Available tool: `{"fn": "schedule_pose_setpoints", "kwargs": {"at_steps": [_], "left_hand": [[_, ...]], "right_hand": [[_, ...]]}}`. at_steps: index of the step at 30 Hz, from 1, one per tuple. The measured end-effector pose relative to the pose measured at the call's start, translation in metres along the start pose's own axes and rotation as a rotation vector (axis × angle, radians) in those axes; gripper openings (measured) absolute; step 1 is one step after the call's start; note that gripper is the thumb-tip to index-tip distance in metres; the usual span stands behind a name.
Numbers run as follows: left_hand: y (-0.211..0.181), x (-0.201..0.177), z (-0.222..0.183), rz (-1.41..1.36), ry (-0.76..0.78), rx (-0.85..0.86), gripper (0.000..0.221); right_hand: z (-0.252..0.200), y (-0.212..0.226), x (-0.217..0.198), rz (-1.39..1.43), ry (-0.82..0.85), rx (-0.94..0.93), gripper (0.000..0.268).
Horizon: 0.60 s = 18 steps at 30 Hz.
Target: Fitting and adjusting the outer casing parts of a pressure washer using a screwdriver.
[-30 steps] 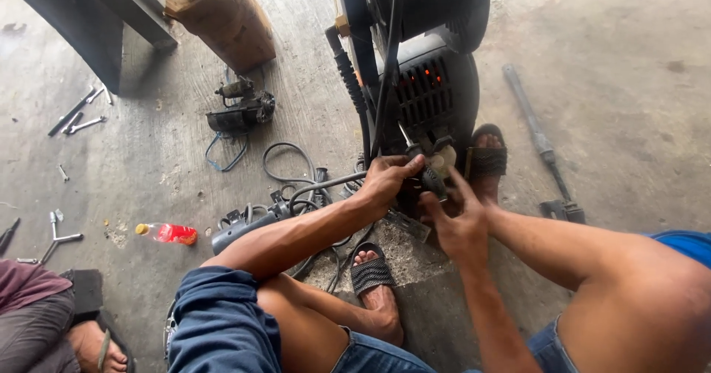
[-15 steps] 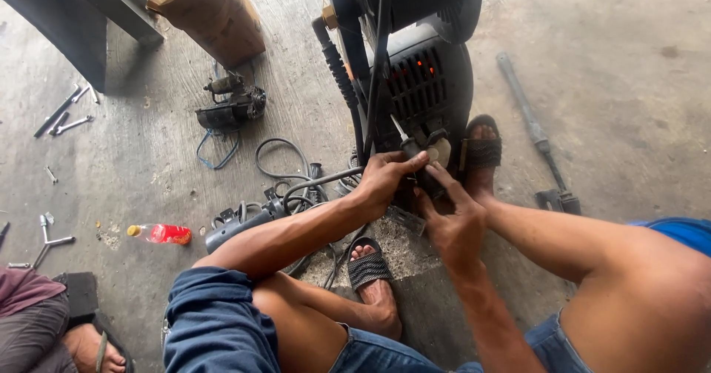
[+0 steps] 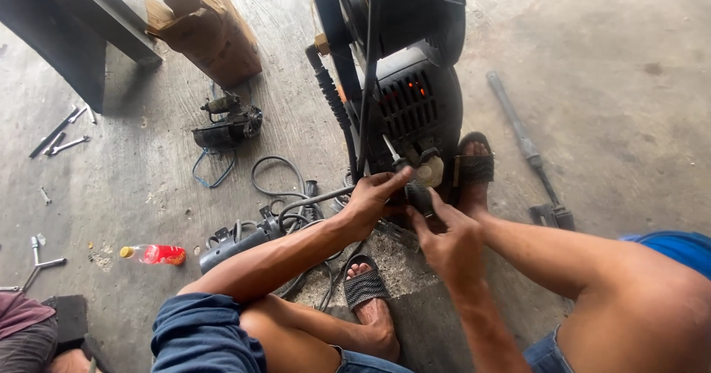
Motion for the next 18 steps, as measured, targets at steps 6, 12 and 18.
{"fn": "schedule_pose_setpoints", "kwargs": {"at_steps": [6,12,18], "left_hand": [[-0.002,-0.003,0.003,0.082,-0.063,-0.010,0.033],[-0.021,0.013,-0.008,-0.028,0.091,0.103,0.029],[-0.005,-0.002,-0.003,0.087,-0.047,0.027,0.046]], "right_hand": [[-0.003,0.004,-0.006,0.251,0.126,0.118,0.064],[0.000,-0.041,0.039,0.959,0.331,0.439,0.049],[-0.002,-0.002,0.005,0.185,0.076,0.145,0.043]]}}
Point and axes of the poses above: each hand's wrist, its own z-axis towards the middle knuckle, its own x-axis out of the palm, y = z × x, the point moved 8 cm from there along z, towards the middle knuckle, and after that the axes turned 13 degrees about y, right-handed, at the moved point
